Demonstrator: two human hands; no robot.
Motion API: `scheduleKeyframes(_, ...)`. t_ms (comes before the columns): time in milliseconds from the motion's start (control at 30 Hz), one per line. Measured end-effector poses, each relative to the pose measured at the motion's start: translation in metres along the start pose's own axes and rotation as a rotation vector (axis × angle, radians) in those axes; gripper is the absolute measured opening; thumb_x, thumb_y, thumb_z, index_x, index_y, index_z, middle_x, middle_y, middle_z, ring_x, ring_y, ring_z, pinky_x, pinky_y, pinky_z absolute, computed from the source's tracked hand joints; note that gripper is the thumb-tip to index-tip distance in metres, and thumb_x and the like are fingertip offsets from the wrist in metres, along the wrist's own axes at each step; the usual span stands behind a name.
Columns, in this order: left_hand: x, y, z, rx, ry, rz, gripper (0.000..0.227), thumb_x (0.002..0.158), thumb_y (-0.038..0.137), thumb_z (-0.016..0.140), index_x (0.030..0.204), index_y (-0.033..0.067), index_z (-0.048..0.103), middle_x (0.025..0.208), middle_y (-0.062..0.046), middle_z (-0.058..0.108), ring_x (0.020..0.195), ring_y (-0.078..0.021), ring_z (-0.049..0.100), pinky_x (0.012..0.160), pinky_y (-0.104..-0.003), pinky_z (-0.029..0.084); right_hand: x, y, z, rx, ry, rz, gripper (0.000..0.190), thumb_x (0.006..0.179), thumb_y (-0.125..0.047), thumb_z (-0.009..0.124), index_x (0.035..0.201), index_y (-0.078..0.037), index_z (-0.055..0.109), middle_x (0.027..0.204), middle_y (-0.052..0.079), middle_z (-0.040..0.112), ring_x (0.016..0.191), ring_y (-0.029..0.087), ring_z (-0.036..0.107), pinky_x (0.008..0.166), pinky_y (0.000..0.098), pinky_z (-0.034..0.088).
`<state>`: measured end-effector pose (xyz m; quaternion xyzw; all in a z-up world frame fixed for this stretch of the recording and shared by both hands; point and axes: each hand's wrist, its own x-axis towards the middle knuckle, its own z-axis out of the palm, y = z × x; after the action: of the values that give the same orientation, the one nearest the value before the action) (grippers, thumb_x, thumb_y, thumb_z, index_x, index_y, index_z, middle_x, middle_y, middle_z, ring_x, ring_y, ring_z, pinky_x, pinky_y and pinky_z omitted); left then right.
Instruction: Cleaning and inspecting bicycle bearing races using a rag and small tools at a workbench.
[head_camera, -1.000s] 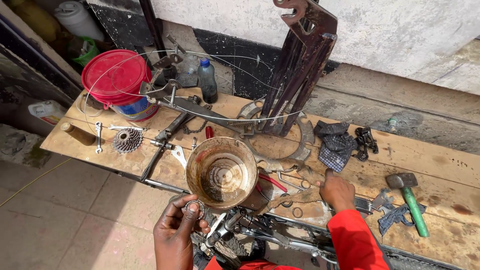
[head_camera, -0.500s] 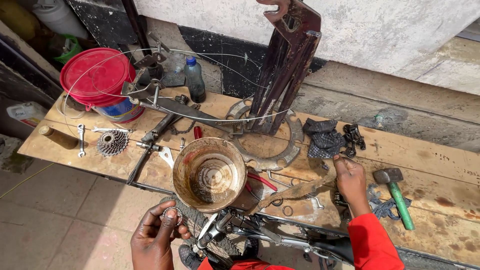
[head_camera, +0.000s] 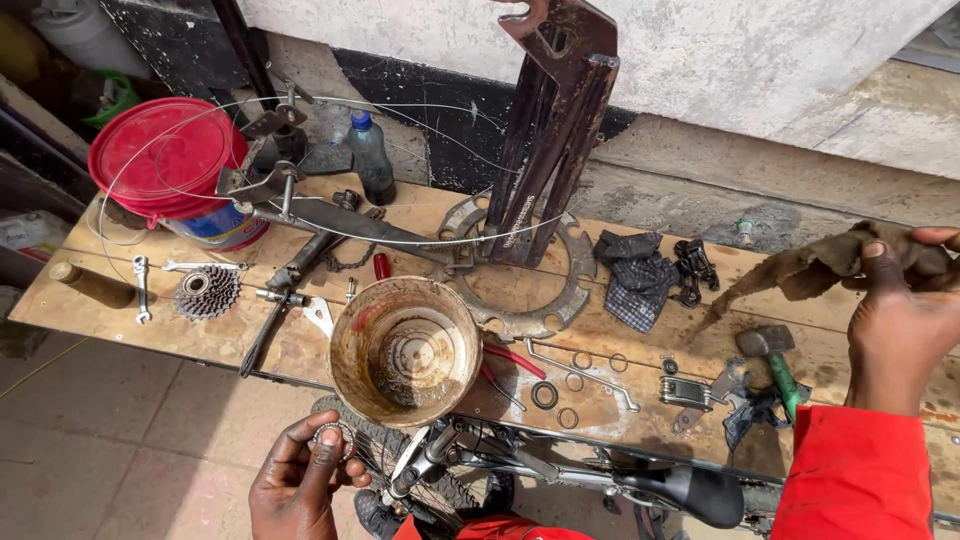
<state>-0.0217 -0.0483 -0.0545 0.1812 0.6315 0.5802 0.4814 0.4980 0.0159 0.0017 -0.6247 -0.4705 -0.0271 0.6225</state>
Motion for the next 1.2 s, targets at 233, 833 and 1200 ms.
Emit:
scheduleKeyframes(233, -0.012, 0.000, 0.010, -0.035, -0.049, -0.133, 0.023, 0.089, 0.002, 0.065, 0.110, -0.0071, 0.070, 0.070, -0.021, 0.050, 0.057, -0.0344, 0.056, 0.049, -0.049, 0.055, -0.070, 0.046, 0.035, -1.120, -0.589, 0.236, 0.033, 0.089, -0.032, 0.065, 0.121, -0.024, 0.066, 0.107, 0.017, 0.068, 0.093, 0.039, 0.067, 0.079, 0.0485, 0.054)
scheduleKeyframes(833, -0.026, 0.001, 0.025, -0.124, -0.379, -0.188, 0.021, 0.085, 0.003, 0.068, 0.104, -0.0071, 0.070, 0.074, -0.022, 0.061, 0.059, -0.0306, 0.064, 0.048, -0.041, 0.057, -0.247, -0.006, 0.209, -0.691, -1.062, -0.282, 0.055, 0.073, -0.002, 0.066, 0.127, -0.004, 0.059, 0.115, 0.012, 0.064, 0.109, 0.032, 0.058, 0.093, 0.0406, 0.049)
scheduleKeyframes(1200, -0.045, 0.032, 0.025, -0.143, -0.454, -0.164, 0.026, 0.084, 0.008, 0.073, 0.105, -0.0072, 0.072, 0.074, -0.018, 0.060, 0.057, -0.0252, 0.066, 0.042, -0.032, 0.052, -0.240, 0.003, 0.226, -0.888, -1.113, -0.569, 0.048, 0.088, -0.023, 0.061, 0.130, -0.001, 0.054, 0.127, 0.018, 0.061, 0.120, 0.033, 0.058, 0.091, 0.0376, 0.054)
